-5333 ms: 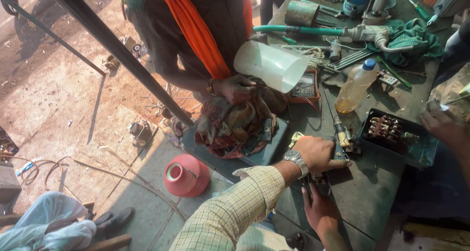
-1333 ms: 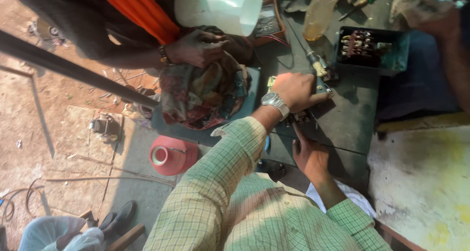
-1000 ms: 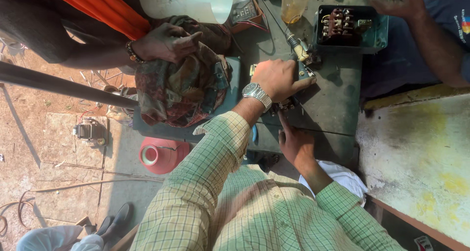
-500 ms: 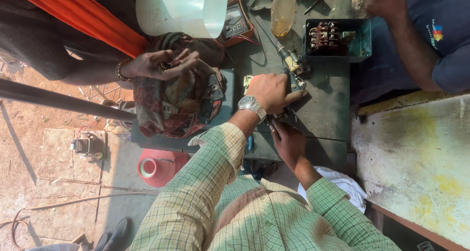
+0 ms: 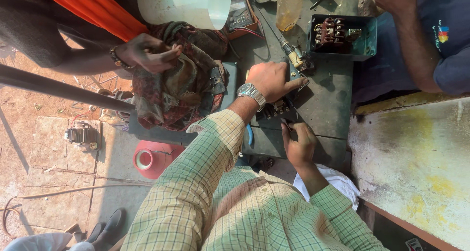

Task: The person uses a screwdriver to remove screws from a small electrical component on a workbench, then lifts and inspects the component. Another person nearby uses a smartphone to record the process.

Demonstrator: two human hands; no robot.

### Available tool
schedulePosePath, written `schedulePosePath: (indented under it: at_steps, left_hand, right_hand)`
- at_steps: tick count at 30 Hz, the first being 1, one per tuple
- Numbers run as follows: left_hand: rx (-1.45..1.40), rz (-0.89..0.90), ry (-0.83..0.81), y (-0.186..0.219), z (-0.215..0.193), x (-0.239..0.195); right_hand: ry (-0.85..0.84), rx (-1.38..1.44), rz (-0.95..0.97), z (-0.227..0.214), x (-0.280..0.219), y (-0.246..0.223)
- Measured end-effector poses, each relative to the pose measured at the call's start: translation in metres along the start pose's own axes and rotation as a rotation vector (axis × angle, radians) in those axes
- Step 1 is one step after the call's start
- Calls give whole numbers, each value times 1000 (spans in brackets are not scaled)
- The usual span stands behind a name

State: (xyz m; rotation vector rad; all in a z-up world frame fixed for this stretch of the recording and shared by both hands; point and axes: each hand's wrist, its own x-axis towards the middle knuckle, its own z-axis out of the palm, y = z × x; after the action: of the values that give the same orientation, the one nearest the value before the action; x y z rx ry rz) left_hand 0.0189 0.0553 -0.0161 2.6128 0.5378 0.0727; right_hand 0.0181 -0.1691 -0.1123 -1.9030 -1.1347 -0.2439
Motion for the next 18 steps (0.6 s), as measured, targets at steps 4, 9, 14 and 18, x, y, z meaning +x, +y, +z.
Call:
schedulePosePath:
  at_steps: [4,9,14,18]
  left_hand:
    - [-7,-9,7,4,0,-2]
    - [-2,-24,10,8,5,-5]
    - [-16,-26,59,7,7,-5]
    - [-43,-53,79,10,13,-5]
  right_hand:
    - [-45,-37,-103,21,8,-3]
    - [-256,-101,-29,39,7,2]
    - [-378,-160,62,41,-2,8]
    - [-399,-209,152,48,-8,17]
